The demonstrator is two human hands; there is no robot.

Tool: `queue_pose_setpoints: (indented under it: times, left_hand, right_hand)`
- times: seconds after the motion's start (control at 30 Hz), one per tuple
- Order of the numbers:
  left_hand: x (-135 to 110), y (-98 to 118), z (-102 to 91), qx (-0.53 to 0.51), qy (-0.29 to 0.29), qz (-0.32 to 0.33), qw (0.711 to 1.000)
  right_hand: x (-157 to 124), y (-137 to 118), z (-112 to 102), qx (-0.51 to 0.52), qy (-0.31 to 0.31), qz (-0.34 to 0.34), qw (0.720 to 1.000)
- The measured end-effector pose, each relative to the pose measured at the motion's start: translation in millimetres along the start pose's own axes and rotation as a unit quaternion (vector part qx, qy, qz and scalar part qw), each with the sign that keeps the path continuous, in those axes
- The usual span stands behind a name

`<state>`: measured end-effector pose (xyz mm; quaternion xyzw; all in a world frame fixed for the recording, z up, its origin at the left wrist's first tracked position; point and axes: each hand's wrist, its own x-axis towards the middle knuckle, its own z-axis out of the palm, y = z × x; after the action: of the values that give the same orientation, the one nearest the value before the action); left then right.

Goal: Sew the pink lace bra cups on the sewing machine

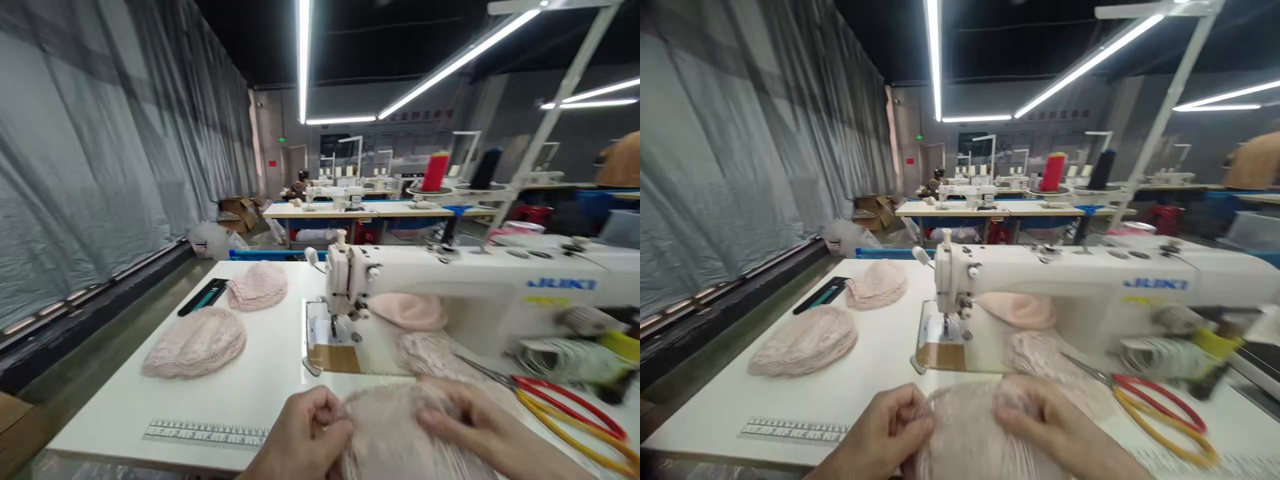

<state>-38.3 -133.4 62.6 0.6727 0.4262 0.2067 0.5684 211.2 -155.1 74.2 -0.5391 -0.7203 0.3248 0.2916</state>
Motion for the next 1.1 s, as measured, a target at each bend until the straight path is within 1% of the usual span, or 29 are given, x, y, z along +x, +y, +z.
queue_pose_setpoints:
  times: [0.03,0.07,0.1,0.17,0.2,0.23,0.3,0.33,0.37,0.4,0.47,0.53,0.57,0.67,0.73,0.8,0.87,1.0,1.1]
  left_hand:
    - [11.2,-0.4,-7.6,0.074,0.043,0.016,0.996]
    - [21.9,-1.1,-15.2,0.153,0.074,0.026,0.985]
    - [31.4,-2.1,-22.3,0.189,0.097,0.029,0.977]
    - [46.6,-4.8,-33.5,0.267,0.13,0.04,0.954]
    - [52.8,-6.5,-37.5,0.31,0.143,0.062,0.938]
    - [58.7,-8.4,-40.6,0.368,0.153,0.099,0.912]
    - [70.9,-12.6,-45.4,0.478,0.149,0.209,0.84]
    - [77.3,-14.9,-47.3,0.517,0.136,0.267,0.802]
    - [83.6,-17.3,-49.1,0.54,0.123,0.312,0.772]
    - [89.4,-19.7,-50.7,0.558,0.107,0.341,0.749]
    - [97.8,-24.0,-53.0,0.586,0.086,0.36,0.721]
    - [100.7,-27.1,-53.6,0.598,0.088,0.359,0.711]
    - [100.4,-28.1,-53.2,0.597,0.093,0.361,0.711]
    - [98.9,-30.0,-50.5,0.586,0.11,0.375,0.71]
    - [101.2,-30.7,-48.9,0.581,0.113,0.379,0.711]
    - [106.8,-31.2,-48.4,0.583,0.114,0.374,0.712]
    - [114.1,-31.2,-48.9,0.588,0.116,0.365,0.712]
    - [125.8,-30.8,-51.5,0.588,0.133,0.354,0.715]
    - [130.4,-31.4,-52.9,0.578,0.154,0.36,0.716]
  right_hand:
    - [26.9,0.9,-3.5,-0.108,0.002,-0.036,0.993]
    - [51.1,4.8,-4.7,-0.147,0.006,-0.059,0.987]
    - [71.4,11.7,-4.1,-0.171,0.008,-0.075,0.982]
    - [97.6,31.8,0.9,-0.22,0.034,-0.09,0.971]
    - [103.6,42.2,4.8,-0.242,0.061,-0.095,0.964]
    - [105.6,51.0,9.4,-0.26,0.085,-0.102,0.956]
    - [102.5,60.3,20.8,-0.281,0.118,-0.119,0.945]
    - [99.6,60.8,27.4,-0.285,0.121,-0.136,0.941]
    - [97.1,59.3,34.3,-0.288,0.116,-0.159,0.937]
    - [95.4,57.0,41.0,-0.293,0.103,-0.188,0.932]
    - [94.7,53.3,52.2,-0.332,0.094,-0.262,0.901]
    - [96.3,53.8,57.6,-0.368,0.097,-0.299,0.875]
    - [97.3,55.2,57.7,-0.382,0.097,-0.302,0.868]
    - [100.8,58.5,50.8,-0.418,0.101,-0.314,0.847]
    - [105.1,58.4,44.7,-0.443,0.123,-0.336,0.822]
    - [111.7,58.6,40.6,-0.455,0.147,-0.343,0.808]
    - [119.4,61.7,38.9,-0.45,0.149,-0.336,0.814]
    - [131.7,73.0,37.0,-0.394,0.136,-0.311,0.854]
    - [134.5,72.8,30.2,-0.376,0.131,-0.295,0.868]
